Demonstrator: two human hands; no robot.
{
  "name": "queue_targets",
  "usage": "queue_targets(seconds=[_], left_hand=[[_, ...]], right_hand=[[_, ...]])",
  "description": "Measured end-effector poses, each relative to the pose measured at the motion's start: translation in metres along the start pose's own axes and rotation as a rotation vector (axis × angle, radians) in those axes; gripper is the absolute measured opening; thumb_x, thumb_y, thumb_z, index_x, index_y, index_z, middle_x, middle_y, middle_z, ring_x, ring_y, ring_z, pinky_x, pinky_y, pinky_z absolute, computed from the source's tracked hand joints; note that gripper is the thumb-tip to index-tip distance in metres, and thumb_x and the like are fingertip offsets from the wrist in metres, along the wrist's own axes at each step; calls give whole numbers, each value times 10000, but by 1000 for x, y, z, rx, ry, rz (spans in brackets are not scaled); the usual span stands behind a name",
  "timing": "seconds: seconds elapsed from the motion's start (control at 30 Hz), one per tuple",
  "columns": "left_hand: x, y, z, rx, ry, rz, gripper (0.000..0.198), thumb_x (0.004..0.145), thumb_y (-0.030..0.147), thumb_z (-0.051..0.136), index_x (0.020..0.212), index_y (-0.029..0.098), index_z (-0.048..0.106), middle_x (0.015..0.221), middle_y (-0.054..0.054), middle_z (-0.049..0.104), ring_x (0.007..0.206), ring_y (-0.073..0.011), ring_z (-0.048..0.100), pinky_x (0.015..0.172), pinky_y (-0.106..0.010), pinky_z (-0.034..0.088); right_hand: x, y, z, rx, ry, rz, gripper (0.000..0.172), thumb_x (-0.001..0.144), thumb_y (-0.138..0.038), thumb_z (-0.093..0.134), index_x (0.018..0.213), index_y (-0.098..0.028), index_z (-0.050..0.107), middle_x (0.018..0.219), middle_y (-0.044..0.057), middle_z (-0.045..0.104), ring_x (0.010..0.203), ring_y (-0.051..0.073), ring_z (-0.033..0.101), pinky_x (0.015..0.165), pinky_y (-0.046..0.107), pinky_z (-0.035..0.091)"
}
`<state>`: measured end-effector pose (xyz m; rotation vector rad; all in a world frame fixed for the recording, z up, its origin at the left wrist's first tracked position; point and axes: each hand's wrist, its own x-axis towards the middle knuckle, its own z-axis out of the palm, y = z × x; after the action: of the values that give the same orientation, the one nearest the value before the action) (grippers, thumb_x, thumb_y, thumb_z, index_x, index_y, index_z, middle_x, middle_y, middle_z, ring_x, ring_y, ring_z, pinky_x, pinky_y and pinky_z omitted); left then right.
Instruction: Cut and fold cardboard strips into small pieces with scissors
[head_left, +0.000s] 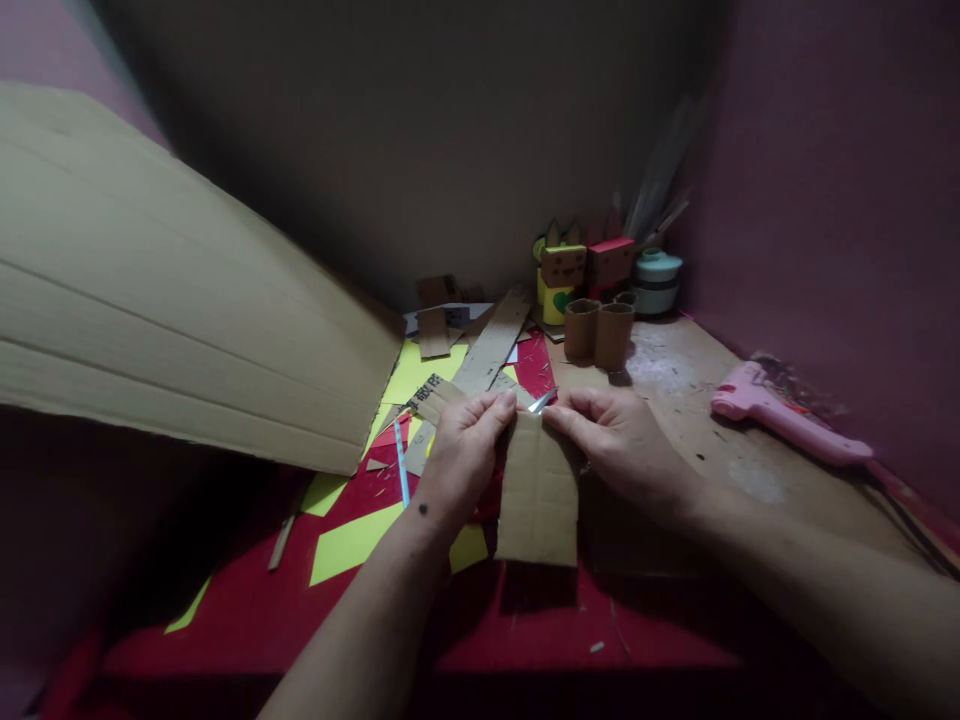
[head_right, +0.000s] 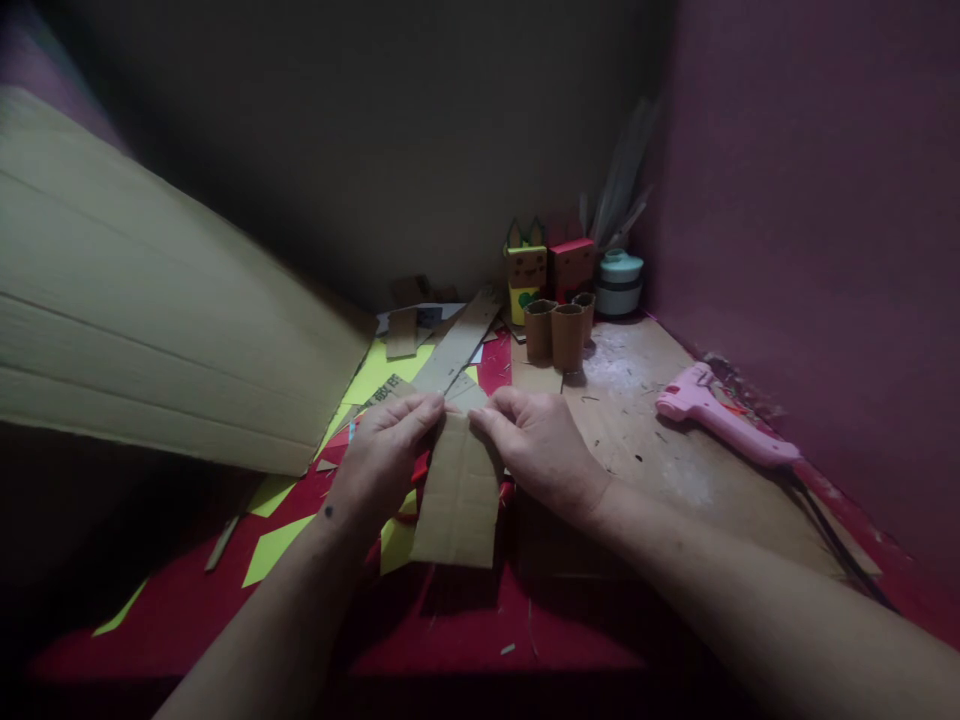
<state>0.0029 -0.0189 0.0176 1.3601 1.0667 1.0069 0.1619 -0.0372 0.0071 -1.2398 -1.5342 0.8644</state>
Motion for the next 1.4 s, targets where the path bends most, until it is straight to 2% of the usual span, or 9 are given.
queue_targets(seconds=[0.17, 0.4, 0.6, 0.73, 0.8, 0.93, 1.03, 1.2, 1.4], left_hand=[[0, 5, 1, 80, -69, 71, 195, 781, 330, 631, 896, 184, 688, 753, -5, 627, 662, -121, 538, 602, -222, 418], [0, -1, 2, 300, -23, 158, 220, 829, 329, 561, 674, 178, 598, 617, 29, 520, 545, -94, 418, 496, -205, 327], [0, -2, 3, 198, -13, 57, 301, 829, 400, 554, 636, 170, 538, 572, 42, 450, 515, -84, 395, 469, -199, 325], [1, 3, 4, -43, -175, -67, 233, 737, 358, 676, 840, 157, 616, 700, 7, 591, 611, -115, 548, 571, -231, 440], [1, 4, 4, -74, -230, -80, 242, 715, 300, 693, 901, 158, 633, 786, -14, 638, 672, -128, 582, 619, -242, 458], [0, 2, 3, 57, -211, -72, 215, 738, 308, 653, 883, 151, 635, 804, -34, 646, 694, -147, 579, 606, -255, 447], [0, -2, 3, 149, -220, -26, 206, 749, 319, 633, 868, 152, 620, 817, -39, 641, 721, -167, 579, 620, -276, 448], [-1, -4, 5, 305, -194, 114, 151, 803, 301, 568, 869, 173, 615, 836, -45, 637, 786, -195, 577, 653, -298, 437], [-4, -7, 11, 505, -80, 259, 134, 815, 272, 543, 706, 193, 546, 678, -13, 572, 646, -163, 506, 599, -301, 370]], right_hand=[[3, 3, -1, 78, 51, 29, 344, 803, -385, 578, 553, -179, 463, 533, -36, 409, 507, 94, 363, 444, 238, 275], [0, 2, 2, 56, 40, 16, 331, 802, -345, 578, 544, -177, 457, 525, -45, 387, 512, 87, 336, 458, 237, 267], [0, 1, 1, 48, 50, 10, 319, 814, -346, 574, 562, -167, 495, 540, -37, 418, 524, 93, 362, 470, 245, 288], [3, 1, 0, 142, 132, -13, 296, 828, -344, 572, 595, -167, 526, 559, -31, 470, 529, 97, 408, 487, 244, 336], [4, 2, -1, 172, 113, -50, 220, 839, -315, 566, 681, -164, 598, 641, -8, 562, 589, 113, 490, 541, 251, 394], [4, 5, -4, 71, 99, -233, 122, 806, -224, 613, 886, -184, 696, 894, 36, 682, 833, 160, 605, 737, 291, 460], [4, 6, -5, 17, 102, -271, 136, 792, -193, 622, 889, -188, 717, 872, 33, 699, 810, 159, 621, 724, 288, 470], [3, 6, -3, 73, 82, -130, 113, 795, -197, 616, 836, -183, 720, 780, 17, 708, 687, 135, 616, 600, 250, 460], [3, 10, -3, -9, 52, -150, 143, 831, -220, 570, 750, -163, 674, 698, 11, 653, 657, 124, 558, 604, 254, 425]])
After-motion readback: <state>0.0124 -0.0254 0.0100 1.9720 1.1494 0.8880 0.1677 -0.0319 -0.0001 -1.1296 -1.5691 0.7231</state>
